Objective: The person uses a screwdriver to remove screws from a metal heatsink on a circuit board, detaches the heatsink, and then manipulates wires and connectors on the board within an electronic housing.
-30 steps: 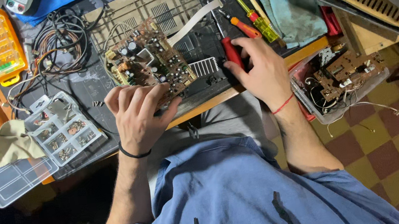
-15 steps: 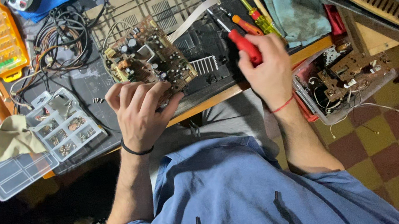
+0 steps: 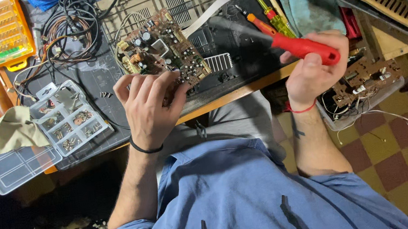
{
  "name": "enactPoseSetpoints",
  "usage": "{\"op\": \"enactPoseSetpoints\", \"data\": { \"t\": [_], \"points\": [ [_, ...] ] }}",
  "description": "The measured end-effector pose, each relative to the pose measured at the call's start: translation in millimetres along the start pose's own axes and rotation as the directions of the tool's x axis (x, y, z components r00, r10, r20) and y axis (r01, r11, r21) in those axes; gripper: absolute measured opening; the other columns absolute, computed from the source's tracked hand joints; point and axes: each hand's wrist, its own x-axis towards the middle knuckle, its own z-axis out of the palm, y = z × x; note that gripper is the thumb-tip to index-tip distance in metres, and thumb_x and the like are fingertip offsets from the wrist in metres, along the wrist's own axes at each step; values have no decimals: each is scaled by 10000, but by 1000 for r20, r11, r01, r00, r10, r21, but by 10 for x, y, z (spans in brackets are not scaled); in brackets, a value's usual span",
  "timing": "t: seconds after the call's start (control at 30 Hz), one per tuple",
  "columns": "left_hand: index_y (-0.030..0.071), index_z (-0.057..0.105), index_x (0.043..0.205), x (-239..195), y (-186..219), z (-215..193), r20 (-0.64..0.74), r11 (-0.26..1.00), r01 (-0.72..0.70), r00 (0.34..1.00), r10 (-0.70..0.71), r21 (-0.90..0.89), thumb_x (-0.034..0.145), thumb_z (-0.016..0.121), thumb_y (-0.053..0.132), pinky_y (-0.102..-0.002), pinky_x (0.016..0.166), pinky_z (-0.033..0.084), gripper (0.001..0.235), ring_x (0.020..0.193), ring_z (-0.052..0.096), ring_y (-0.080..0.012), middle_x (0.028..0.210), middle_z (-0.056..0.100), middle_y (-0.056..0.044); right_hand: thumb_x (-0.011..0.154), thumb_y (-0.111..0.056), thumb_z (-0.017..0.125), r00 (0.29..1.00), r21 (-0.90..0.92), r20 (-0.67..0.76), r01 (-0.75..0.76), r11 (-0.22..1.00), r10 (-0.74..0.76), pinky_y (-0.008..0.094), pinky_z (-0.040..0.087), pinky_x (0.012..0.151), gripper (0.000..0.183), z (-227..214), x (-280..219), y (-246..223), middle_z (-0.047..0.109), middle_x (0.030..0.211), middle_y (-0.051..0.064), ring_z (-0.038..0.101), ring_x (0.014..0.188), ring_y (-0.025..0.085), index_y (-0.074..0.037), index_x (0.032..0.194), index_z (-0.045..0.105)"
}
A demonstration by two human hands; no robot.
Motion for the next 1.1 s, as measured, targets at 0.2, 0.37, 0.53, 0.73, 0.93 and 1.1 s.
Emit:
{"op": "enactPoseSetpoints", "data": {
  "t": [0.2,0.37,0.53,0.73,0.93,1.1],
  "points": [
    [162,746,1081,53,11,-2,-3,1000,-14,1000,15,27,944,782,191,-429,978,434,145,750,637,-236,784,635,-11,1037,-404,514,989,101,84,-129,986,120,324,604,495,356,-255,-98,444,568,856,111,673,637,236,-49,1047,533],
    [163,736,1071,114,43,-62,8,1000,-10,1000,10,8,985,728,180,-411,965,432,88,753,637,-249,794,625,-25,1031,-402,536,981,97,136,-153,984,139,305,590,486,376,-28,-2,266,571,834,119,667,611,227,-26,1035,545],
    [156,731,1072,168,79,-118,15,1000,-17,1000,17,-13,993,743,215,-407,966,429,99,758,637,-243,798,608,-27,1024,-399,565,966,86,199,-185,979,165,282,573,475,403,168,78,64,576,805,129,659,578,215,4,1019,562],
    [156,732,1083,170,72,-158,65,1000,-4,998,6,-23,1015,711,209,-423,955,436,89,784,656,-259,825,622,-40,1014,-396,603,937,68,284,-230,971,202,250,549,460,440,375,181,-166,582,767,142,649,534,200,44,999,583],
    [157,703,1090,207,149,-215,135,997,62,988,-68,51,1087,600,187,-385,968,349,108,774,571,-210,875,618,17,1047,-516,540,924,-49,314,-216,975,220,256,385,381,496,590,254,-475,497,915,94,621,485,249,-22,1006,557],
    [172,690,1123,237,162,-208,133,996,79,988,-85,51,1038,727,326,-389,982,370,180,784,601,-202,842,604,49,1020,-520,537,870,-54,233,-435,899,435,271,479,391,446,619,253,-458,515,843,77,598,528,214,-75,1000,535]
  ]
}}
